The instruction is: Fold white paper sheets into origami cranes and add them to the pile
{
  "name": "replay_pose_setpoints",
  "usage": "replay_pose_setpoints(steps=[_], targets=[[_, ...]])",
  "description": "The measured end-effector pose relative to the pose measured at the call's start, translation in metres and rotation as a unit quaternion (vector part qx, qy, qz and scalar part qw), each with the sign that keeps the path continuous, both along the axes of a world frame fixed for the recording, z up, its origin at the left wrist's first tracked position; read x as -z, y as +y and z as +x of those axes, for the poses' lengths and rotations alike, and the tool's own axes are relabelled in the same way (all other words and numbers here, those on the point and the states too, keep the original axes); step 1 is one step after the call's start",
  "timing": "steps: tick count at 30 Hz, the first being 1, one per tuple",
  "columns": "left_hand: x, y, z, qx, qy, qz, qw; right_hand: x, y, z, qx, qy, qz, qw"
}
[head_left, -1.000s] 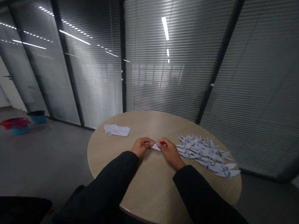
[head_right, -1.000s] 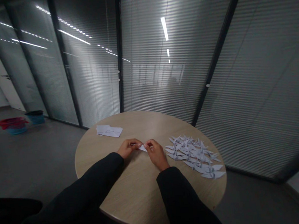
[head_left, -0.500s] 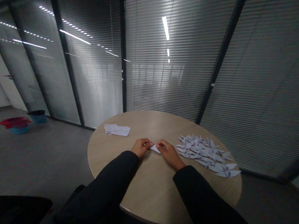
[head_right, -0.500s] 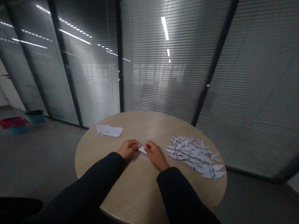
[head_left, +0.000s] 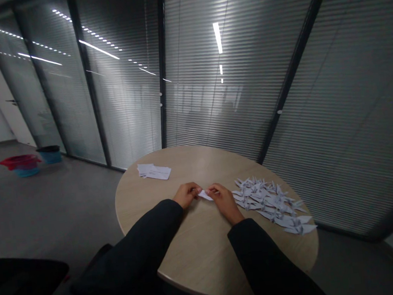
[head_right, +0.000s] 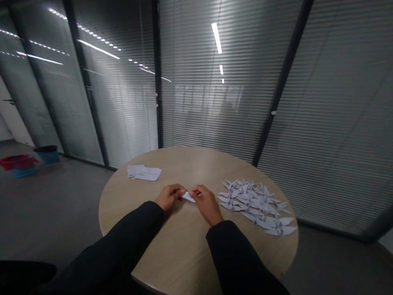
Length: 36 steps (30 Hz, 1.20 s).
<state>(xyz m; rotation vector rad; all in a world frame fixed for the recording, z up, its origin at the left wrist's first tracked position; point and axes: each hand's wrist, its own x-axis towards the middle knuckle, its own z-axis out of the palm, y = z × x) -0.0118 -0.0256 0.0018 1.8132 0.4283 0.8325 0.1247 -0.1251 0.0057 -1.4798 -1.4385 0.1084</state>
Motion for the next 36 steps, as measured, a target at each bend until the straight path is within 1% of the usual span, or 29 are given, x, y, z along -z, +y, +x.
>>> replay_pose_setpoints(steps=[7,15,18,22,25,32,36], targets=[[0.0019,0.0019,0.0004,-0.019,-0.011,0.01,1.0,0.0038,0.0015,0.0017,0.013,-0.012,0.013,1.0],[0.0031,0.0015,0.0014,0.006,-0.017,0.017,1.0,0.0008,0.0005,0.0022,0.029,-0.058,0.026,0.998],[0.0043,0.0023,0.002,0.01,-0.018,0.014,1.0,0.002,0.0009,0.0028,0.025,-0.05,0.025,0.998],[0.0044,0.0026,0.0019,0.009,-0.021,0.006,1.0,0.0045,0.0017,0.0035,0.011,-0.016,0.006,1.0],[0.0041,0.0032,0.0015,0.003,-0.025,0.004,1.0,0.0048,0.002,0.0023,0.01,-0.006,0.009,1.0],[0.0045,0.004,0.0019,-0.008,-0.017,0.011,1.0,0.0047,0.0028,0.0013,0.032,-0.028,0.014,0.999],[0.0026,0.0013,0.0018,-0.008,-0.004,-0.002,1.0,0.0042,0.0021,0.0032,0.045,-0.055,0.033,0.997]])
